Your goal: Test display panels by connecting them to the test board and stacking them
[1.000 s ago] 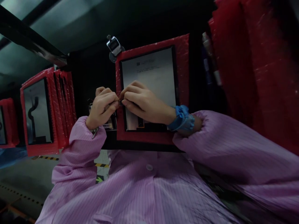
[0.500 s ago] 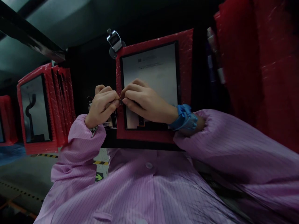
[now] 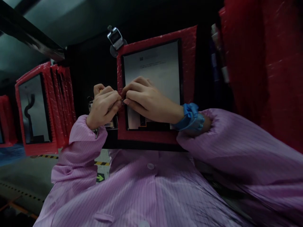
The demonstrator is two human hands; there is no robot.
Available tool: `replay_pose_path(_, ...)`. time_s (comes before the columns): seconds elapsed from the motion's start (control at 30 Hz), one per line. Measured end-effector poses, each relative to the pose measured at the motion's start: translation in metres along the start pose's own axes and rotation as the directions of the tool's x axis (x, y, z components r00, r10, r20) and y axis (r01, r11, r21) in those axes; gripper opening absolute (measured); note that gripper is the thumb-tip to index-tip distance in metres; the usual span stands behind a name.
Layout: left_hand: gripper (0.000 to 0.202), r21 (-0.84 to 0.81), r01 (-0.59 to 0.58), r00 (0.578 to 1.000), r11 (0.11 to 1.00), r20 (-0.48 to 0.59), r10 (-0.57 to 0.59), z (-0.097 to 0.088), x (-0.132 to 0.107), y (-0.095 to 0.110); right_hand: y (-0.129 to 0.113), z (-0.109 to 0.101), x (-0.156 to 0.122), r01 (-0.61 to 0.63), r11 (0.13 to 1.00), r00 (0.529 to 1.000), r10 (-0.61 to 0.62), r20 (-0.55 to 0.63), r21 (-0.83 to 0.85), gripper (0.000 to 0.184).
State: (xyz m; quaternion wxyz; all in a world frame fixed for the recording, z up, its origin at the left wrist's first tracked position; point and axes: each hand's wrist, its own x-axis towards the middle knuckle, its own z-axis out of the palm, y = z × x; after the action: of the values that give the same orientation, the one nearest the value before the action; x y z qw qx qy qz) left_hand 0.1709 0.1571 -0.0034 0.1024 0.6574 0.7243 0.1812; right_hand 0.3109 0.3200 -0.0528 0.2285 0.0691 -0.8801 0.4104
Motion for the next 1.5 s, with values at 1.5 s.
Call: replay_pose_path(1.5, 0.035, 0.111, 0.544, 0.79, 0.832, -0.402, -0.462, 0.053, -0.104, 0.072, -0.06, -0.022, -0.13, -0.539, 0.769, 0.834, 0.427, -0.351, -0.345, 0.084)
